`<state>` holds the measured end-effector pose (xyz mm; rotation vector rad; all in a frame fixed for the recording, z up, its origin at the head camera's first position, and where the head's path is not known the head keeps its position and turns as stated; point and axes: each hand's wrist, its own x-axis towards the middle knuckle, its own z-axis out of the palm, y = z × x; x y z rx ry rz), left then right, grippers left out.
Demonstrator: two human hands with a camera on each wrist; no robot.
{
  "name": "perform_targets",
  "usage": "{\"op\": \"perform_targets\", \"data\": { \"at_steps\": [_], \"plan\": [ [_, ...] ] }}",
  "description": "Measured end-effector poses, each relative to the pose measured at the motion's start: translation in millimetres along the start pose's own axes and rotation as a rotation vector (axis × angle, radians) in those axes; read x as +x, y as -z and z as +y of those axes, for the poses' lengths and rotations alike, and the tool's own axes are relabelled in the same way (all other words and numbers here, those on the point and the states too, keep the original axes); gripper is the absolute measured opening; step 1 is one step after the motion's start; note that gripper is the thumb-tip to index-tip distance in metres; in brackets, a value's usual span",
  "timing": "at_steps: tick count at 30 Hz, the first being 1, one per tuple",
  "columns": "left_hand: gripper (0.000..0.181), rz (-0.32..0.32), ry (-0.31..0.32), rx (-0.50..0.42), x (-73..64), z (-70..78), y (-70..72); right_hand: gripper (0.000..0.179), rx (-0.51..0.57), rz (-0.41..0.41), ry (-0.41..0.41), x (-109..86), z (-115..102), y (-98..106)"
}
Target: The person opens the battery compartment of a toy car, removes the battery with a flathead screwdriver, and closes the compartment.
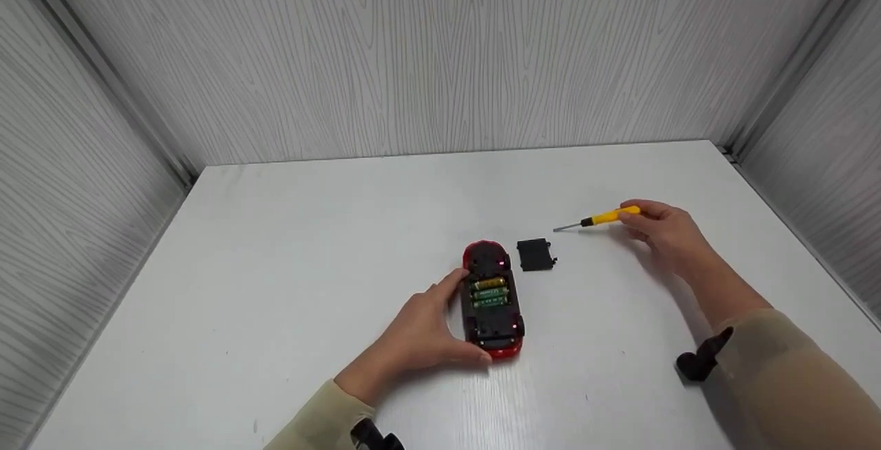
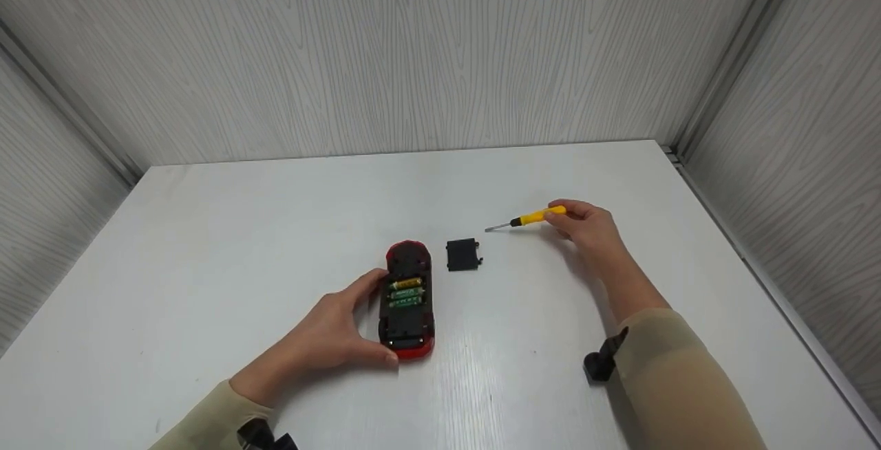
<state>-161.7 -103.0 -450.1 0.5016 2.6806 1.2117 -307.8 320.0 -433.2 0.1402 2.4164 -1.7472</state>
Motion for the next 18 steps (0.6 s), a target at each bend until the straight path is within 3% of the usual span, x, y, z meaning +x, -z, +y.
{"op": "perform_targets", "data": {
  "at_steps": [9,18],
  "plan": [
    [0.135,0.000,-0.005,0.002,0.5,-0.5,-0.2,0.066,-0.208,-0.027,-0.004,2.9,8.1,5.4],
    [0.134,0.002,-0.001,0.007,0.5,-0.3,-0.8,0.064,-0.257,-0.019,-0.001,1.8,6.8,2.2]
  ]
}}
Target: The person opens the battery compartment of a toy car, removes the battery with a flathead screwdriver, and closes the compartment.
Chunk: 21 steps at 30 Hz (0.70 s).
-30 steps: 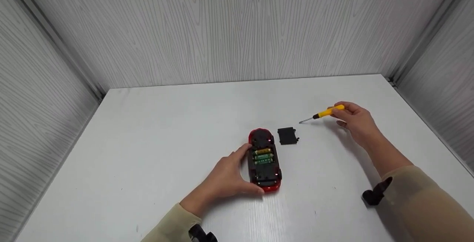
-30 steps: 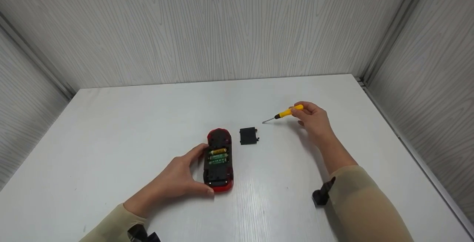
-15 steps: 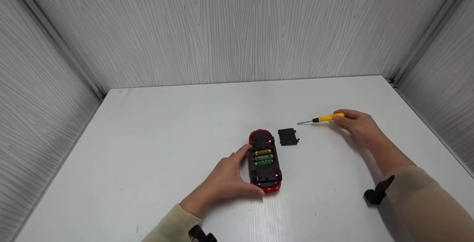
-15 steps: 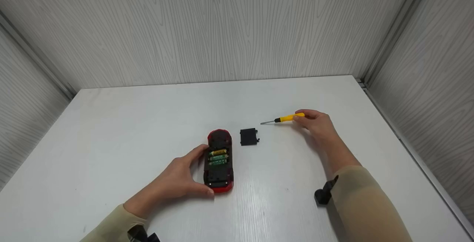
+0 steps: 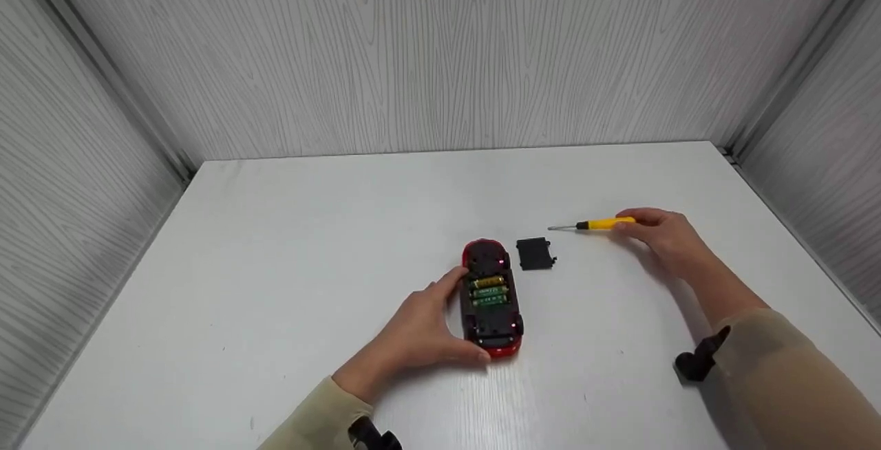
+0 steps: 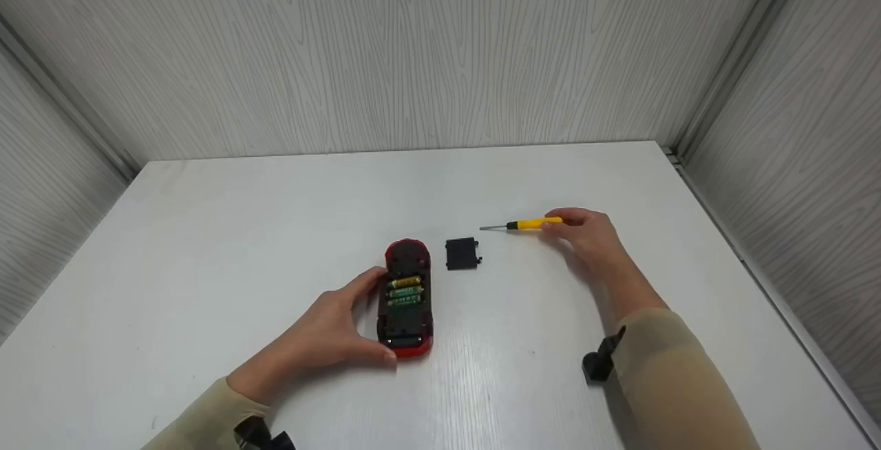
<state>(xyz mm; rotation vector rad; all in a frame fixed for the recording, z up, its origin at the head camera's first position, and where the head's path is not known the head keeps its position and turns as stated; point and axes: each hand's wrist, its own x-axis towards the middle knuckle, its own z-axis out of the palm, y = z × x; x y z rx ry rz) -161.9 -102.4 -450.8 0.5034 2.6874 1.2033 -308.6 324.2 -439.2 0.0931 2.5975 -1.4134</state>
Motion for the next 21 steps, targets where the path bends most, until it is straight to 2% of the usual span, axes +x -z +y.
{"op": "perform_targets", "data": {
  "at_steps": [6,15,21],
  "plan": [
    [0.133,0.004,-0.019,0.010,0.7,-0.9,-0.1,0.063,-0.049,0.001,0.042,-1.9,-0.2,-2.5],
    [0.134,-0.002,-0.008,0.008,1.3,-0.3,0.8,0.051,-0.040,0.004,0.053,-2.6,0.2,-3.9],
    [0.134,-0.004,-0.012,-0.002,1.0,0.5,1.0,0.050,-0.056,-0.010,0.070,-1.8,2.9,-2.8]
  ]
}}
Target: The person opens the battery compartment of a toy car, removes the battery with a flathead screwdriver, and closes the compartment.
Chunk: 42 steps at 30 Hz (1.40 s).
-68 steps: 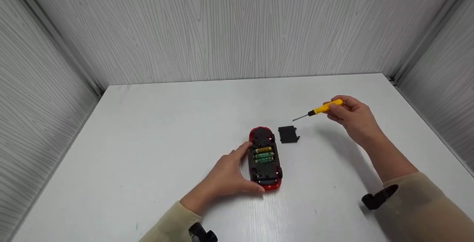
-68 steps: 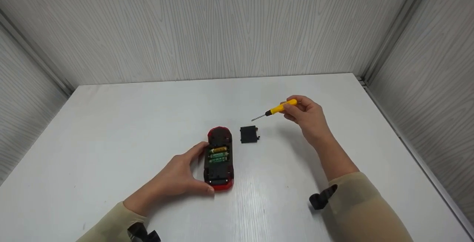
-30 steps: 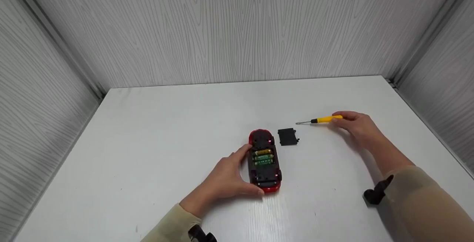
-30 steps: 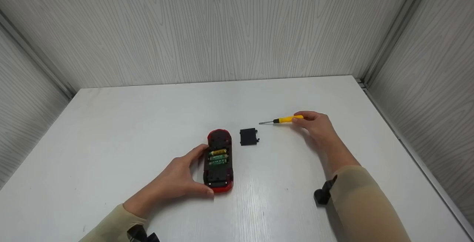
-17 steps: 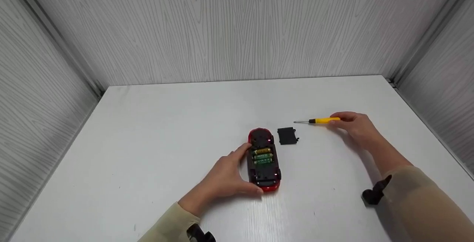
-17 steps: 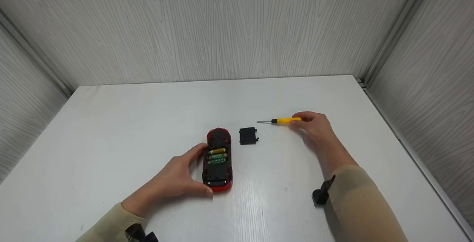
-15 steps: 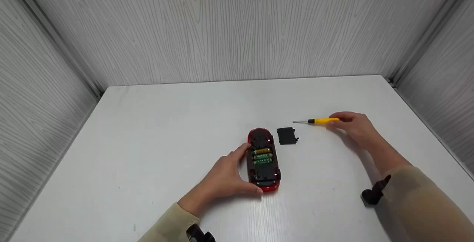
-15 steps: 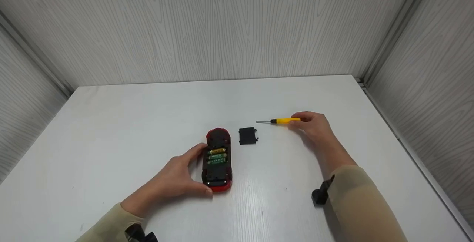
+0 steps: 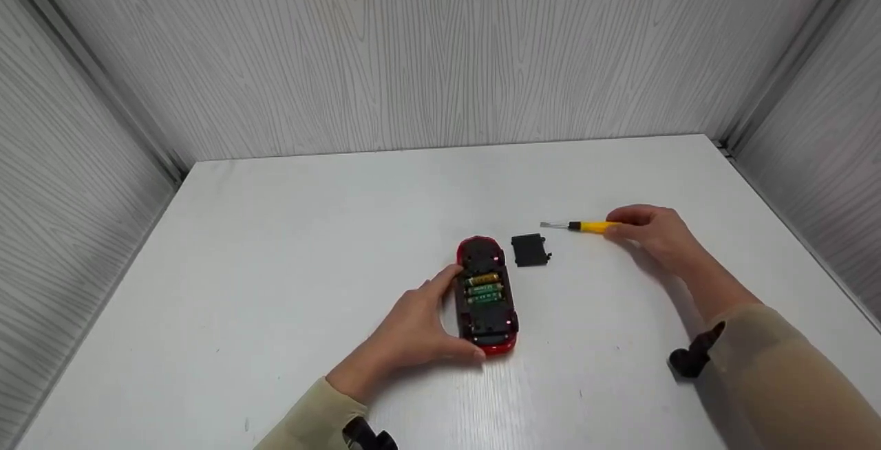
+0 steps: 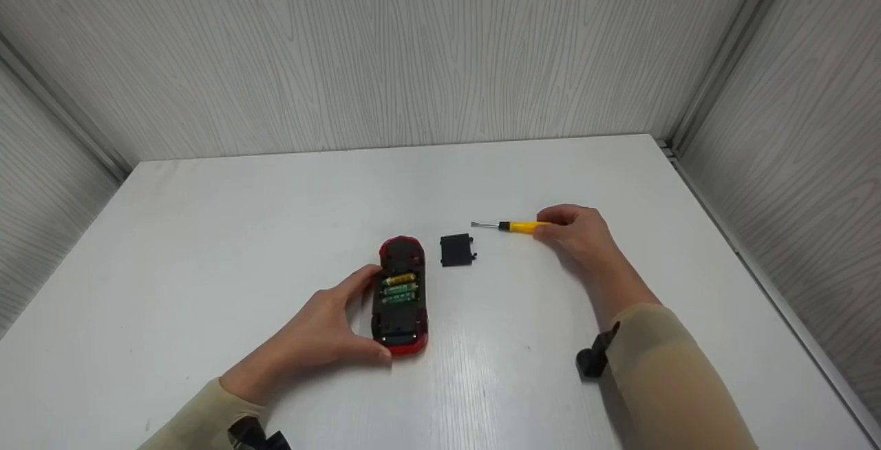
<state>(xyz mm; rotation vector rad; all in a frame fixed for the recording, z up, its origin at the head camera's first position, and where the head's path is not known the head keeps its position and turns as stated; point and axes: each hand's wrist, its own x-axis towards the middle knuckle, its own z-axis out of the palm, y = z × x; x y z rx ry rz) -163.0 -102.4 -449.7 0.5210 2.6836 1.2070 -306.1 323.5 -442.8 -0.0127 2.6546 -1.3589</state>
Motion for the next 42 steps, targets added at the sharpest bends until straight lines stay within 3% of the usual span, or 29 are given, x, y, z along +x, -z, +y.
{"op": "perform_targets", "data": {
  "at_steps": [9,21,29,36,42],
  "plan": [
    [0.134,-0.004,0.022,-0.003,0.2,0.5,-1.2,0.050,0.004,-0.014,0.004,-2.0,0.5,-0.1],
    [0.134,0.012,0.006,0.002,-2.0,-1.5,-1.4,0.056,0.073,-0.009,0.064,-4.4,1.2,-1.5],
    [0.134,0.008,0.006,-0.002,-1.2,-0.5,0.1,0.065,0.157,-0.006,0.024,-3.9,1.3,-0.4],
    [0.134,-0.002,0.006,0.003,-0.1,-0.2,0.3,0.065,0.137,0.046,0.005,-7.0,-4.3,1.0],
    [0.134,-0.014,0.011,0.006,-1.1,0.3,0.8,0.060,0.074,0.087,0.104,-14.1,-20.9,-0.1]
  ]
}}
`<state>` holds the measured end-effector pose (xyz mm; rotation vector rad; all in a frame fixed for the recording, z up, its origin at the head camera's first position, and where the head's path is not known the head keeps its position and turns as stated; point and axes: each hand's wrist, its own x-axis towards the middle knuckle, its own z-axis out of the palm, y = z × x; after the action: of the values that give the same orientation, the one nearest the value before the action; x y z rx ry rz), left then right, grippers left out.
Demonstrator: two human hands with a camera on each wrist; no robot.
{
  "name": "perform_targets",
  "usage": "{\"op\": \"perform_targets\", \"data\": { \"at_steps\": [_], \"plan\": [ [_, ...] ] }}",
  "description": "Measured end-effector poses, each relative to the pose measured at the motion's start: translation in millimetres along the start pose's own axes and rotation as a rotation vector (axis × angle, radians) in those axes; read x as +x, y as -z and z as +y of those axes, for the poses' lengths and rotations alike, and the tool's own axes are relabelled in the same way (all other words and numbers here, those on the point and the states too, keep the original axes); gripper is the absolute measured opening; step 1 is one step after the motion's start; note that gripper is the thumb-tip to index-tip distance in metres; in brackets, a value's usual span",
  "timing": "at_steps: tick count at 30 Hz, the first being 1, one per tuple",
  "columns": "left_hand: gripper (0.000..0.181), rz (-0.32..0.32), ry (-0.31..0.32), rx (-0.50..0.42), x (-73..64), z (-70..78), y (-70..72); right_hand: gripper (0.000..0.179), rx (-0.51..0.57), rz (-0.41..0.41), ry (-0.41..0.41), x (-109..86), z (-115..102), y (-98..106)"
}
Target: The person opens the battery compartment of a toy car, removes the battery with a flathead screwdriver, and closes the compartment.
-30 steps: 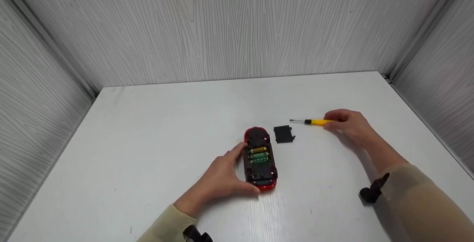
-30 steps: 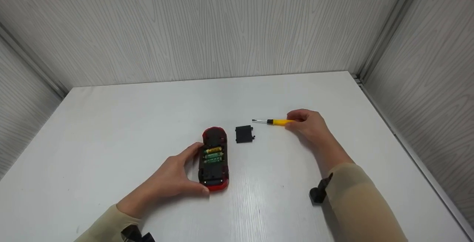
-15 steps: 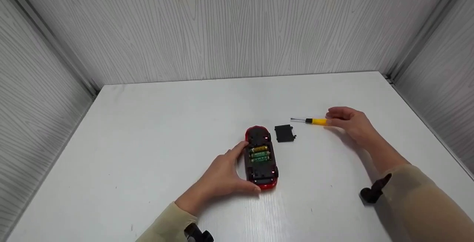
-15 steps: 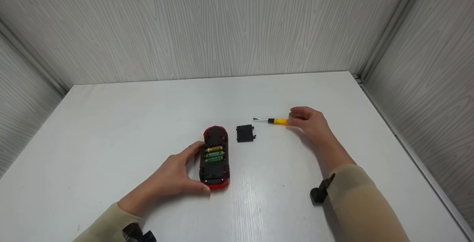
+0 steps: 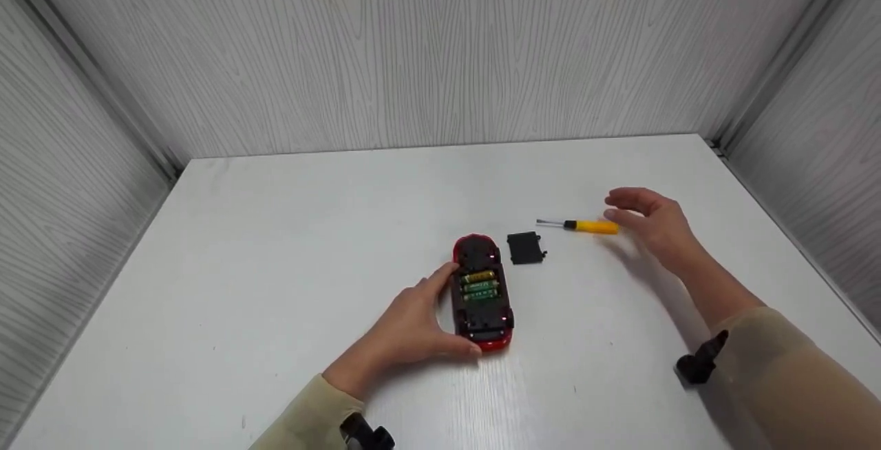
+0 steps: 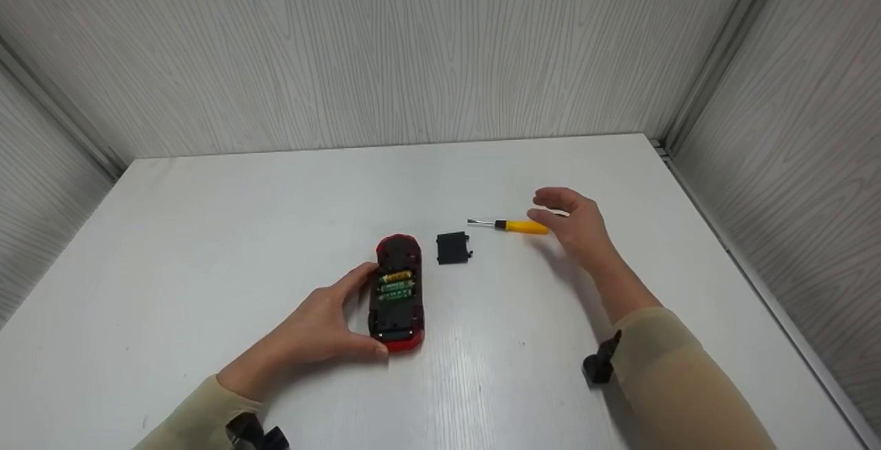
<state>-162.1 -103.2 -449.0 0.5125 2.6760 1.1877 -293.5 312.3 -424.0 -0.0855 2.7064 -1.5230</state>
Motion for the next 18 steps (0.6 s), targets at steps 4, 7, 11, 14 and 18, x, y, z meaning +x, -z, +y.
{"op": "perform_targets", "data": {
  "at_steps": [4,7,11,14,18],
  "plan": [
    [0.133,-0.010,0.004,0.001,-0.6,1.0,-0.2,0.054,-0.045,-0.026,0.127,-8.5,-13.6,-10.1],
    [0.133,-0.020,0.003,0.001,-1.2,2.1,-0.1,0.047,-0.049,-0.060,0.204,-14.9,-25.5,-21.3],
    [0.135,-0.031,-0.006,-0.006,-2.5,3.7,1.2,0.041,-0.049,-0.120,0.257,-22.7,-39.8,-37.5],
    [0.135,-0.028,-0.020,-0.002,-5.0,6.8,4.4,0.041,-0.075,-0.172,0.299,-29.6,-48.9,-49.4],
    [0.128,-0.039,-0.050,0.057,-12.1,14.0,10.5,0.041,-0.112,-0.242,0.357,-39.2,-57.5,-62.8]
  ]
}}
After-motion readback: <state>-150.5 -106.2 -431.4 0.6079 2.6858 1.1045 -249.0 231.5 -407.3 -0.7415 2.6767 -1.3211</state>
